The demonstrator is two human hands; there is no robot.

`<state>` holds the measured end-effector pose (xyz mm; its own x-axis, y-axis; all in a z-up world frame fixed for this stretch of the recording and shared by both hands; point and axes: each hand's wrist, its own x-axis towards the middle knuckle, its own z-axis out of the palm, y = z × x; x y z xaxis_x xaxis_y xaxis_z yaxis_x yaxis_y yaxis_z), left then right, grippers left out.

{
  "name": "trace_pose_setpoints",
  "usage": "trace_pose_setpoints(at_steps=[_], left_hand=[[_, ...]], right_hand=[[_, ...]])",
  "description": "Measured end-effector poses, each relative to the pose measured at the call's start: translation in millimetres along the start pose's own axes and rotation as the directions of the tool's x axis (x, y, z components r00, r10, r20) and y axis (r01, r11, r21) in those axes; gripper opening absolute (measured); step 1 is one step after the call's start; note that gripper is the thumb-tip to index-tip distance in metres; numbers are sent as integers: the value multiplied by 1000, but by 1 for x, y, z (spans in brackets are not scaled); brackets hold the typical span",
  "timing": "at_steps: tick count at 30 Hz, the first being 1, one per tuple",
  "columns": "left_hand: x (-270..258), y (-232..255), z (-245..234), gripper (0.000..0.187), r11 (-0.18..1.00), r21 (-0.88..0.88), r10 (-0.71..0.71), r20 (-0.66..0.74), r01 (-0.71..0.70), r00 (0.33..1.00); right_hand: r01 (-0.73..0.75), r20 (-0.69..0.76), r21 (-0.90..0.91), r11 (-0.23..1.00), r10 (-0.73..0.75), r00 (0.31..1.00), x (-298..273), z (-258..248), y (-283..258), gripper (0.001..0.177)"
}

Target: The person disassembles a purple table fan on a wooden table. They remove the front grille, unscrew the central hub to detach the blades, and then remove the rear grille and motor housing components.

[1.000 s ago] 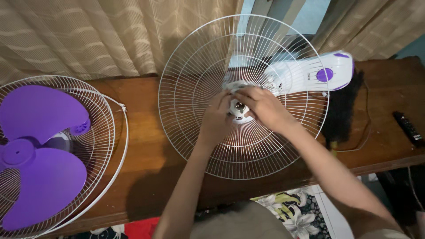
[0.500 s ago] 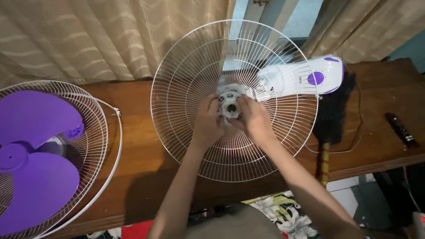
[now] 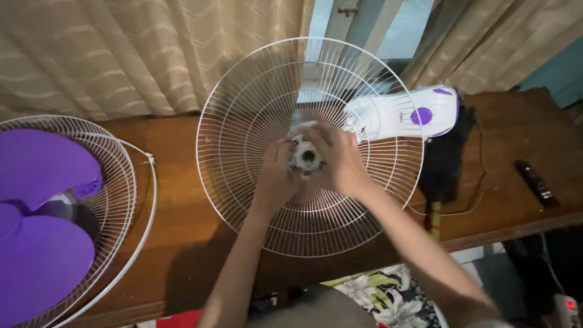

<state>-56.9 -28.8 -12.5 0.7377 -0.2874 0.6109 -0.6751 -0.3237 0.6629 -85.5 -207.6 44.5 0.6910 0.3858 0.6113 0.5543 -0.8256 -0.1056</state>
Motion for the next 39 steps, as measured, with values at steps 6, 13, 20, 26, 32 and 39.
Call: trace_pose_setpoints(at_steps=[6,13,20,26,32,39], left_hand=[[0,-1,-2,54,1000,-22,8,4,-8,1000],[-4,-2,-8,60,999,-43,32,43,-30,999],[1,-5,-14,59,997,-16,71,109,-70,992],[5,-10,-14,58,995,52,71,148,-80,986],[7,-11,-16,59,994,49,85,159,-94,984],[9,-17,-15,60,984,104,128,171,-147,977]], right_hand=[[-339,-56,-53,939,336,940,-30,17,-24,83],[-341,-63,-95,935,336,940,-34,35,-20,78],[-209,140,-67,976,216,966,-14,12,-3,66],[-376,6,-55,925,377,926,-19,15,-25,90],[-386,-48,-57,921,383,922,-26,33,-29,75],[-180,164,-118,977,198,966,-7,14,-9,76]])
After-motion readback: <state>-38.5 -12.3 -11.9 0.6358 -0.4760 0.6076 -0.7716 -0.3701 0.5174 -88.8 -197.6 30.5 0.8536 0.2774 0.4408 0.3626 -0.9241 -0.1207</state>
